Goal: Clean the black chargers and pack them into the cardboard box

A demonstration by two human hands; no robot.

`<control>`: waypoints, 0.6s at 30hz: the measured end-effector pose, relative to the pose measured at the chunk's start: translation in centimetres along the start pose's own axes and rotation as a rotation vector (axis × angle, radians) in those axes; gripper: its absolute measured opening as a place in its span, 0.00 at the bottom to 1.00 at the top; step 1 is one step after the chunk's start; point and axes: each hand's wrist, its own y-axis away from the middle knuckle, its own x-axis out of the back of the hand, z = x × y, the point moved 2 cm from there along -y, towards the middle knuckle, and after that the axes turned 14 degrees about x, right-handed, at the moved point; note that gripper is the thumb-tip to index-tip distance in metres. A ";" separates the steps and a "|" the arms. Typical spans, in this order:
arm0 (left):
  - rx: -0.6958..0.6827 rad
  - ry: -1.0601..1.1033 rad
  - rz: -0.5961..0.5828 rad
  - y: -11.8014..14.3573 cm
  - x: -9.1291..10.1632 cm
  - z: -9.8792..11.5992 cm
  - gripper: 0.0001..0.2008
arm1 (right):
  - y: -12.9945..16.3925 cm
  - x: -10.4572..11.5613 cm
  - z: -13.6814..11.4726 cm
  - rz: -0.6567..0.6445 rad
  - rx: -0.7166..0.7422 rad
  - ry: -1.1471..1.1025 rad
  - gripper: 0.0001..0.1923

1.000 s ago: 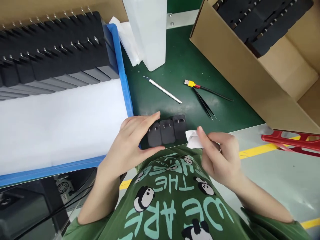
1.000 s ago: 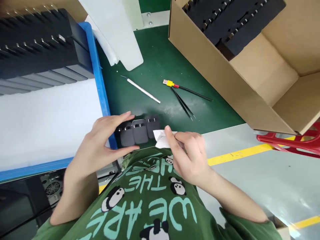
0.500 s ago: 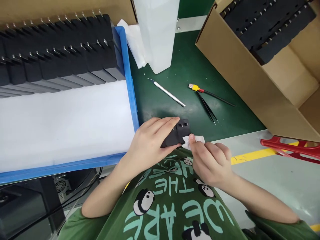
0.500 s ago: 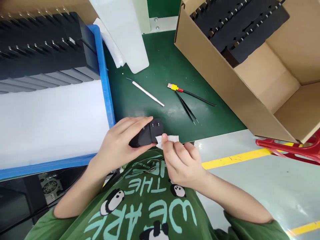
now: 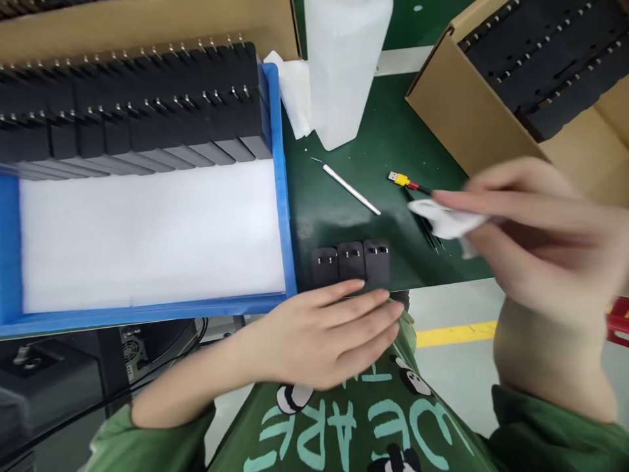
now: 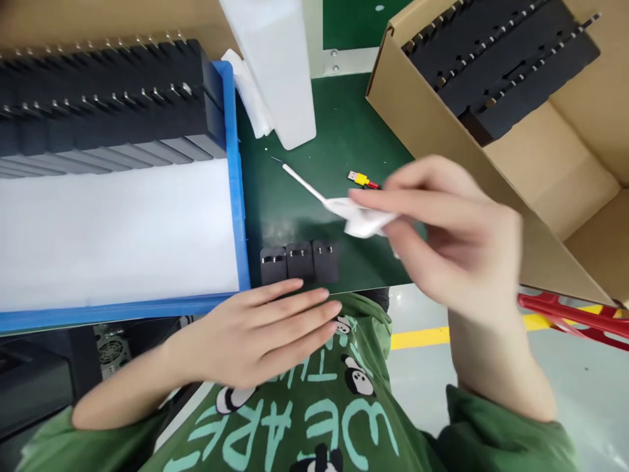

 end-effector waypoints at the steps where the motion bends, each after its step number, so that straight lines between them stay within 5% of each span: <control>1: -0.031 -0.053 -0.030 -0.5 -0.7 -0.2 0.16 | -1.4 -1.1 0.7 -0.087 0.052 -0.176 0.19; 4: -0.038 -0.179 -0.073 -1.8 -2.5 -1.3 0.20 | -4.8 -5.5 1.3 -0.455 0.194 -0.530 0.18; 8: -0.039 -0.235 -0.049 -2.1 -3.8 -1.9 0.20 | -6.6 -8.9 1.3 -0.810 0.264 -0.648 0.17; 13: -0.024 -0.255 -0.065 -1.6 -4.0 -1.6 0.18 | -6.3 -7.9 2.8 -0.876 0.308 -0.674 0.18; 18: -0.014 -0.256 -0.044 -1.5 -4.0 -1.5 0.19 | -5.0 -7.2 4.1 -0.804 0.287 -0.691 0.18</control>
